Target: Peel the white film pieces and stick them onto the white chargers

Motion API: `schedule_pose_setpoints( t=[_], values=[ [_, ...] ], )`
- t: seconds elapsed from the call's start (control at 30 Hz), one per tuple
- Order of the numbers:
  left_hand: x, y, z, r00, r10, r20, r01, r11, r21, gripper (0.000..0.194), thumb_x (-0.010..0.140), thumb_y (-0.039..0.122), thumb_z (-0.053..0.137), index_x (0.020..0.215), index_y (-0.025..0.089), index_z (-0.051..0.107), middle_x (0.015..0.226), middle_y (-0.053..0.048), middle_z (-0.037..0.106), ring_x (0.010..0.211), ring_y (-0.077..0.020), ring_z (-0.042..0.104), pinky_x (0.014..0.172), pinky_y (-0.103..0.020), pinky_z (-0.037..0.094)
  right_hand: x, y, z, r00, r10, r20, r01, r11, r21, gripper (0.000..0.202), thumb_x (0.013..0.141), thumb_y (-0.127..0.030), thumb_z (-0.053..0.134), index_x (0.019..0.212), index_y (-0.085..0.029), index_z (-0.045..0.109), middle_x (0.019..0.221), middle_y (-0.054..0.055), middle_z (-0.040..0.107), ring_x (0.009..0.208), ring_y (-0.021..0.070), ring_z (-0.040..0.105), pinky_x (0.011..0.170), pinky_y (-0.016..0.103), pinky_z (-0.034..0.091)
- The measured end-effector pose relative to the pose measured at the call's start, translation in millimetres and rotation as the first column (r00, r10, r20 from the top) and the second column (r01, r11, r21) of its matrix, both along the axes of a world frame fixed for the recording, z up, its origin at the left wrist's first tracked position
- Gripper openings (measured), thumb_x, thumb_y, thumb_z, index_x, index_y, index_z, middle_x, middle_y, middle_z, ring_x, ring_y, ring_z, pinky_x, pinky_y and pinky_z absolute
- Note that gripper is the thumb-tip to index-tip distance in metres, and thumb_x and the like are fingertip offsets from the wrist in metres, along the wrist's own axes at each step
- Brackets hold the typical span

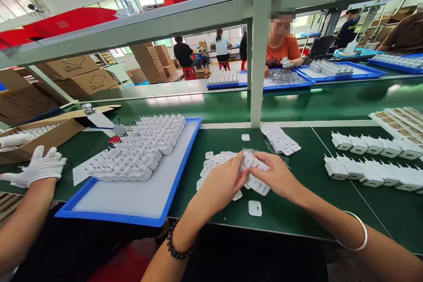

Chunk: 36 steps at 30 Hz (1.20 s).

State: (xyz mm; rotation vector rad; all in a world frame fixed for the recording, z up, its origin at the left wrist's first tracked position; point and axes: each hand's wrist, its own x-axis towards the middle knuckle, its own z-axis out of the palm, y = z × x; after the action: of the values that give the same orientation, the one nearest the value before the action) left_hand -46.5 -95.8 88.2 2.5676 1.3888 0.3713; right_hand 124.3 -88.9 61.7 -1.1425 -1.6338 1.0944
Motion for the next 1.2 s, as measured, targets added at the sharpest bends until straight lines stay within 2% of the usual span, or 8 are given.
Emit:
schedule_pose_setpoints(
  t=[0.2, 0.33, 0.4, 0.5, 0.6, 0.7, 0.8, 1.2],
  values=[
    [4, 3, -11.1, 0.996, -0.009, -0.093, 0.034, 0.965, 0.261, 0.029, 0.095, 0.022, 0.042, 0.121, 0.01, 0.047, 0.093, -0.012, 0.072, 0.086, -0.0252, 0.071, 0.077, -0.037, 0.057, 1, -1, 0.1, 1.0, 0.008, 0.028, -0.009, 0.999, 0.037, 0.01, 0.075, -0.019, 0.053, 0.075, -0.018, 0.064, 0.069, -0.001, 0.062, 0.065, 0.0174, 0.053, 0.06, 0.028, 0.041],
    [10, 7, -29.9, 0.995, -0.034, -0.097, 0.08, 0.842, 0.533, 0.028, 0.094, 0.015, 0.035, 0.118, 0.006, 0.047, 0.087, -0.013, 0.072, 0.078, -0.0234, 0.072, 0.083, -0.039, 0.057, 2, -1, -1.4, 0.999, 0.012, 0.042, -0.014, 0.999, 0.043, 0.009, 0.075, -0.018, 0.052, 0.068, -0.019, 0.057, 0.065, -0.003, 0.056, 0.063, 0.0157, 0.049, 0.058, 0.027, 0.038],
    [13, 9, -36.9, 0.993, -0.053, -0.104, 0.104, 0.806, 0.582, 0.027, 0.093, 0.013, 0.036, 0.115, 0.005, 0.049, 0.086, -0.014, 0.071, 0.08, -0.0244, 0.072, 0.08, -0.038, 0.058, 1, -1, -2.5, 0.999, 0.008, 0.038, -0.01, 0.999, 0.043, 0.01, 0.075, -0.018, 0.051, 0.065, -0.019, 0.055, 0.064, -0.003, 0.054, 0.062, 0.0152, 0.048, 0.058, 0.027, 0.037],
    [14, 9, -36.3, 0.997, -0.039, -0.062, 0.065, 0.862, 0.503, 0.026, 0.09, 0.012, 0.039, 0.113, 0.006, 0.052, 0.081, -0.012, 0.071, 0.079, -0.025, 0.071, 0.069, -0.034, 0.057, 0, 1, -3.9, 0.999, -0.023, 0.025, 0.022, 1.0, 0.022, 0.009, 0.074, -0.018, 0.052, 0.066, -0.019, 0.056, 0.064, -0.002, 0.055, 0.062, 0.0155, 0.049, 0.056, 0.027, 0.037],
    [9, 5, -21.5, 0.993, 0.078, 0.089, -0.1, 0.956, 0.277, 0.025, 0.09, 0.012, 0.04, 0.108, 0.013, 0.057, 0.069, -0.004, 0.068, 0.064, -0.0201, 0.067, 0.056, -0.028, 0.05, 3, 4, -3.7, 0.999, -0.031, 0.019, 0.032, 0.999, -0.031, 0.008, 0.075, -0.021, 0.054, 0.069, -0.018, 0.059, 0.066, -0.001, 0.056, 0.063, 0.0163, 0.051, 0.055, 0.027, 0.037],
    [4, 1, -3.8, 0.958, 0.147, 0.246, -0.165, 0.985, 0.056, 0.025, 0.094, 0.016, 0.039, 0.104, 0.018, 0.061, 0.069, 0.0, 0.067, 0.06, -0.0155, 0.063, 0.054, -0.024, 0.043, 8, 8, -1.2, 0.998, 0.044, -0.053, -0.05, 0.993, -0.106, 0.009, 0.077, -0.025, 0.058, 0.076, -0.017, 0.062, 0.071, 0.0, 0.059, 0.065, 0.0169, 0.054, 0.057, 0.027, 0.041],
    [2, 0, 3.1, 0.93, 0.155, 0.334, -0.15, 0.988, -0.04, 0.025, 0.097, 0.02, 0.039, 0.103, 0.02, 0.063, 0.078, 0.0, 0.07, 0.066, -0.0141, 0.063, 0.057, -0.023, 0.041, 12, 9, 1.7, 0.98, 0.137, -0.143, -0.16, 0.973, -0.165, 0.013, 0.08, -0.029, 0.06, 0.085, -0.017, 0.063, 0.078, 0.0, 0.061, 0.07, 0.017, 0.056, 0.062, 0.028, 0.044],
    [16, -14, -20.6, 0.95, 0.198, 0.242, -0.247, 0.95, 0.193, 0.026, 0.092, 0.015, 0.046, 0.113, 0.02, 0.059, 0.091, -0.004, 0.075, 0.073, -0.0199, 0.07, 0.06, -0.027, 0.049, 6, 6, 1.0, 0.976, 0.145, -0.161, -0.164, 0.981, -0.108, 0.027, 0.079, -0.043, 0.067, 0.083, -0.019, 0.057, 0.084, 0.0, 0.06, 0.076, 0.0176, 0.055, 0.068, 0.029, 0.044]
  ],
)
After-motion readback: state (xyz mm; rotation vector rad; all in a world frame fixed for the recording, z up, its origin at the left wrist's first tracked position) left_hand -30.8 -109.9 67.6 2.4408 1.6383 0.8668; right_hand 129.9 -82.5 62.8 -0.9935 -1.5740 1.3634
